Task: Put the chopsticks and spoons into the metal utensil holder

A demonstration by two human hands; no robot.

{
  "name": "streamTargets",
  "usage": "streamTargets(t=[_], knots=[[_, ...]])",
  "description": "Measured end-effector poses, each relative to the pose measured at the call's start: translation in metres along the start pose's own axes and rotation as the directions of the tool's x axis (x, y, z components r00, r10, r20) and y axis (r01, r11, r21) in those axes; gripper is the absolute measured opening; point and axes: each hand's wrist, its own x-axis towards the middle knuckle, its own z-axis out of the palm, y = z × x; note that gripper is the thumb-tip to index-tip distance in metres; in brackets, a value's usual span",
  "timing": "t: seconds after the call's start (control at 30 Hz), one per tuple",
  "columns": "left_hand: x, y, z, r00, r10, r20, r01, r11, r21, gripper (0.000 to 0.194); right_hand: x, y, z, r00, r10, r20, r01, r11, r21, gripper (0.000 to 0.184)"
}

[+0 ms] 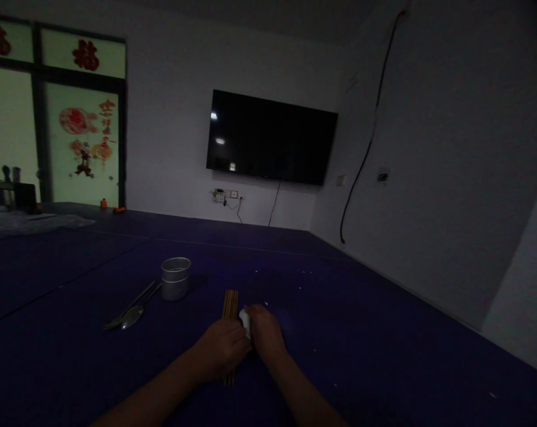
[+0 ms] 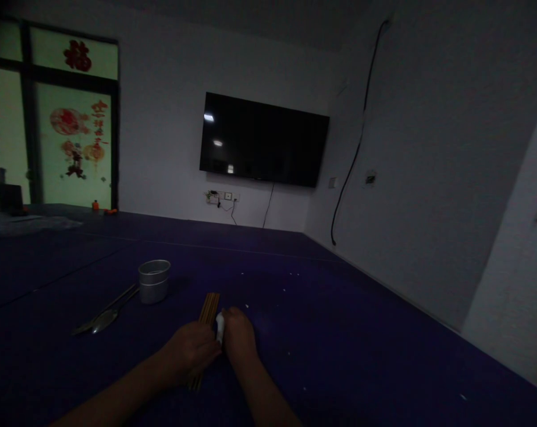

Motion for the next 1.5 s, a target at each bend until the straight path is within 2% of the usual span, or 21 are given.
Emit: streamTargets(t=[0.2,0.33,0.57,0.77,0.93,1.0,1.17,1.33,1.5], knots=[[-0.009,-0.004,0.005,0.98,-0.166,0.108,0.171,0.984,-0.041,0.02,-0.003,0.002,0.004,0.995,0.053,-0.086,-0.041,0.99,0.135,0.043],[-0.011,-0.005,0.004,0.959,-0.226,0.172,0.237,0.971,-0.045,0.02,-0.003,0.002,0.005,0.994,0.051,-0.097,-0.034,0.985,0.168,0.047],[-0.009,-0.006,0.005,0.937,-0.246,0.247,0.262,0.964,-0.036,0.02,-0.007,-0.001,0.007,0.989,0.058,-0.136,-0.032,0.981,0.189,0.03],[-0.003,-0.004,0.0,0.868,-0.293,0.401,0.33,0.944,-0.024,0.014,-0.007,0.0,0.007,0.991,0.076,-0.111,-0.052,0.978,0.204,0.027],[-0.001,-0.004,-0.002,0.792,-0.379,0.479,0.446,0.894,-0.03,0.011,-0.005,0.002,0.008,0.991,0.086,-0.1,-0.065,0.978,0.197,0.025],[0.0,-0.005,-0.004,0.772,-0.405,0.49,0.489,0.871,-0.051,0.014,-0.004,0.004,0.009,0.993,0.084,-0.083,-0.067,0.978,0.196,0.025],[0.001,-0.005,-0.007,0.763,-0.469,0.445,0.547,0.835,-0.058,0.028,-0.003,0.006,0.01,0.995,0.071,-0.072,-0.055,0.978,0.203,0.026],[0.001,-0.003,-0.008,0.706,-0.55,0.446,0.608,0.794,0.015,0.039,-0.003,0.005,0.01,0.993,0.078,-0.085,-0.06,0.979,0.197,0.028],[0.001,-0.003,-0.009,0.675,-0.571,0.468,0.637,0.77,0.021,0.04,-0.004,0.003,0.007,0.994,0.068,-0.087,-0.051,0.982,0.184,0.022]])
